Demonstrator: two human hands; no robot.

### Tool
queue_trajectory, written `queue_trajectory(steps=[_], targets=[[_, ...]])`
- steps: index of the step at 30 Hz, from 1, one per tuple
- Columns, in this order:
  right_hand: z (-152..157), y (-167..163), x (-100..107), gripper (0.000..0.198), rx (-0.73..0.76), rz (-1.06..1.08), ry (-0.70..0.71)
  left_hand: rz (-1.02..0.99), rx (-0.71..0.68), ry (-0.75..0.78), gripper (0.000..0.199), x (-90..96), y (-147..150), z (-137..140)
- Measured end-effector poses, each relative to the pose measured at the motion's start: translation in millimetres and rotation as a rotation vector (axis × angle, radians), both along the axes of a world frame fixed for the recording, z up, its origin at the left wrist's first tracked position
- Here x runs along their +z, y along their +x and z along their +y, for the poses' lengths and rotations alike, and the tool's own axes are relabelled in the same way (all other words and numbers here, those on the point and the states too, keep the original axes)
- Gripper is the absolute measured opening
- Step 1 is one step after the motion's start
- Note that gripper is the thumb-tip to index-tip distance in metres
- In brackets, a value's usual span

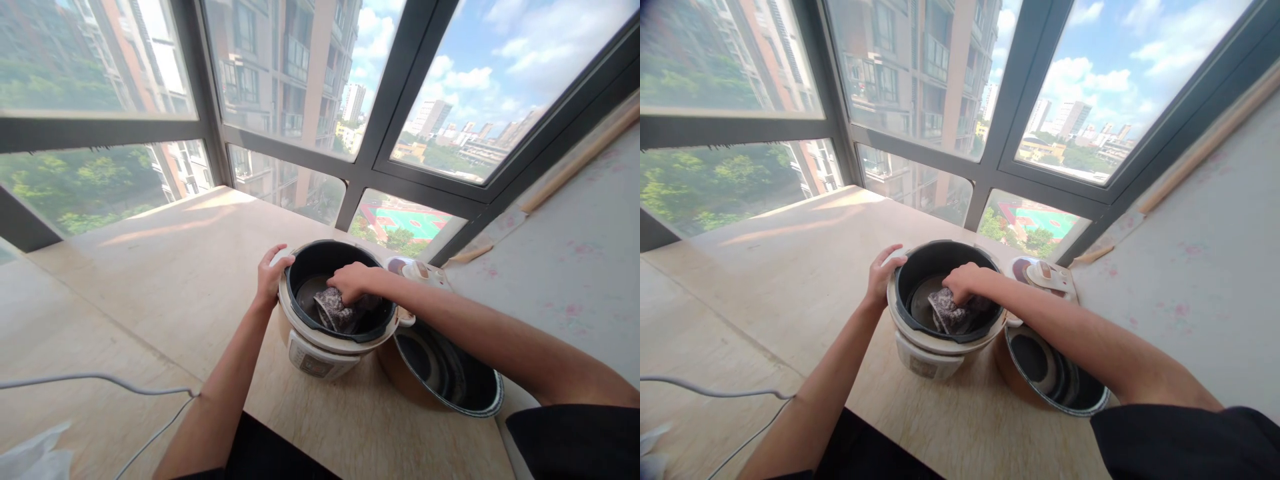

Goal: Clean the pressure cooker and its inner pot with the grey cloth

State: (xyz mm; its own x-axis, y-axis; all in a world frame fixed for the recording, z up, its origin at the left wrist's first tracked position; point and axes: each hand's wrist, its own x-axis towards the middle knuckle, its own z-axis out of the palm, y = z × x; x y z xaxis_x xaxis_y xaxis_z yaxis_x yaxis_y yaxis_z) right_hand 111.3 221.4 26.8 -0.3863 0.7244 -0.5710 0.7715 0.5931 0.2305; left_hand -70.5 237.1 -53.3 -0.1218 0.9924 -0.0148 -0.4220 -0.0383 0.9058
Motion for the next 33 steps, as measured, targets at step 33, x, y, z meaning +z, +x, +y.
queue_trajectory(steps=[33], targets=[[-33, -24, -22, 0.026, -0.168, 0.693, 0.223, -0.053, -0.018, 0.024, 0.062, -5.6, 1, 2]])
